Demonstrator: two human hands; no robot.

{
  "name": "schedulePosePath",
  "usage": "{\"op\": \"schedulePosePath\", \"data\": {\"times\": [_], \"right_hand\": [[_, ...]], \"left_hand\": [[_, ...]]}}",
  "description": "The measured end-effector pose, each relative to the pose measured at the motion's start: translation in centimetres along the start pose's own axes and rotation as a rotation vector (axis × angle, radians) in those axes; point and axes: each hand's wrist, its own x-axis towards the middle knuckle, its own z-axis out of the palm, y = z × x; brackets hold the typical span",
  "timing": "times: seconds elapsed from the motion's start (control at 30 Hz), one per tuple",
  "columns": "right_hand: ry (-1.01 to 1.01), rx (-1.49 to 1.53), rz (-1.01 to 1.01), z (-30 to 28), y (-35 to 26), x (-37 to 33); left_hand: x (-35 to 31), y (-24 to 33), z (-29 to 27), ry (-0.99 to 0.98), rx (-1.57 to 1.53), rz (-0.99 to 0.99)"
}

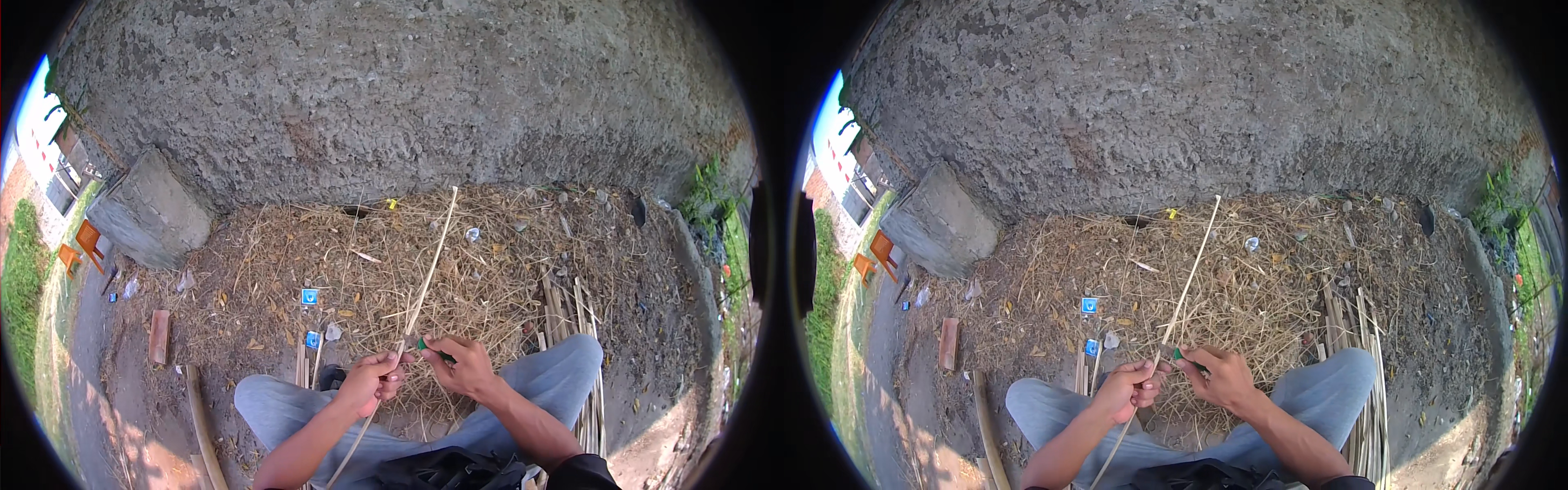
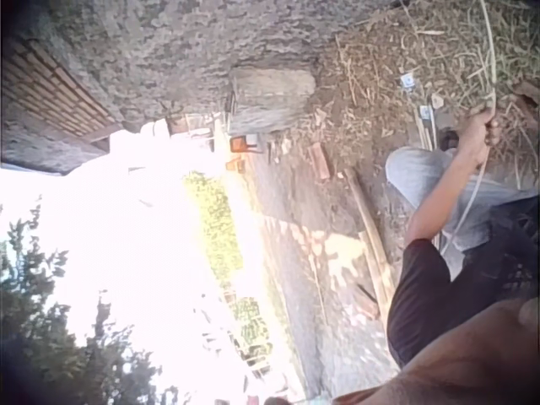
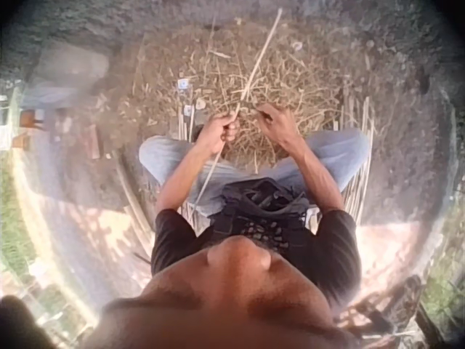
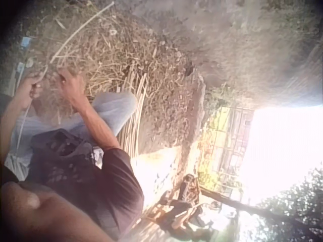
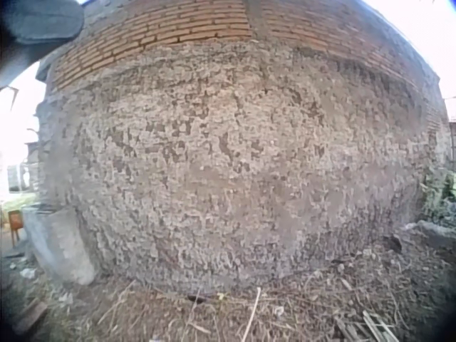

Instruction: The person strips bark from a long bamboo strip using a knife, holding the strip with one hand while pulling the knife along it with the other.

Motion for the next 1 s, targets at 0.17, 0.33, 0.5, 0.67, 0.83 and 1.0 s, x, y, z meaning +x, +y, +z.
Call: {"op": "schedulePosePath", "data": {"times": [0.17, 0.33, 0.5, 0.67, 0.83, 1.0], "right_hand": [[0.004, -0.060, -0.077, 0.4, -0.8, 0.0], [-0.032, -0.175, -0.167, 0.9, -0.5, 0.2], [0.185, -0.217, 0.290, -0.9, 6.3, 3.7], [0.306, -0.108, 0.523, -4.5, 8.9, 4.5], [-0.050, 0.211, 0.333, 1.1, 1.4, 0.1], [-0.133, 0.084, 0.018, 3.1, -1.0, -1.0]], "left_hand": [[-0.6, -0.2, -0.9, -0.038, -0.082, -0.051], [-1.3, -0.1, -1.0, 0.055, -0.004, -0.079], [-2.6, -2.1, 0.0, 0.137, 0.062, -0.204], [-3.0, -2.1, -1.9, 0.110, 0.081, -0.144], [-1.6, -2.2, -4.3, 0.139, -0.016, -0.099], [-1.2, -2.9, -4.2, 0.134, -0.072, -0.122]]}}
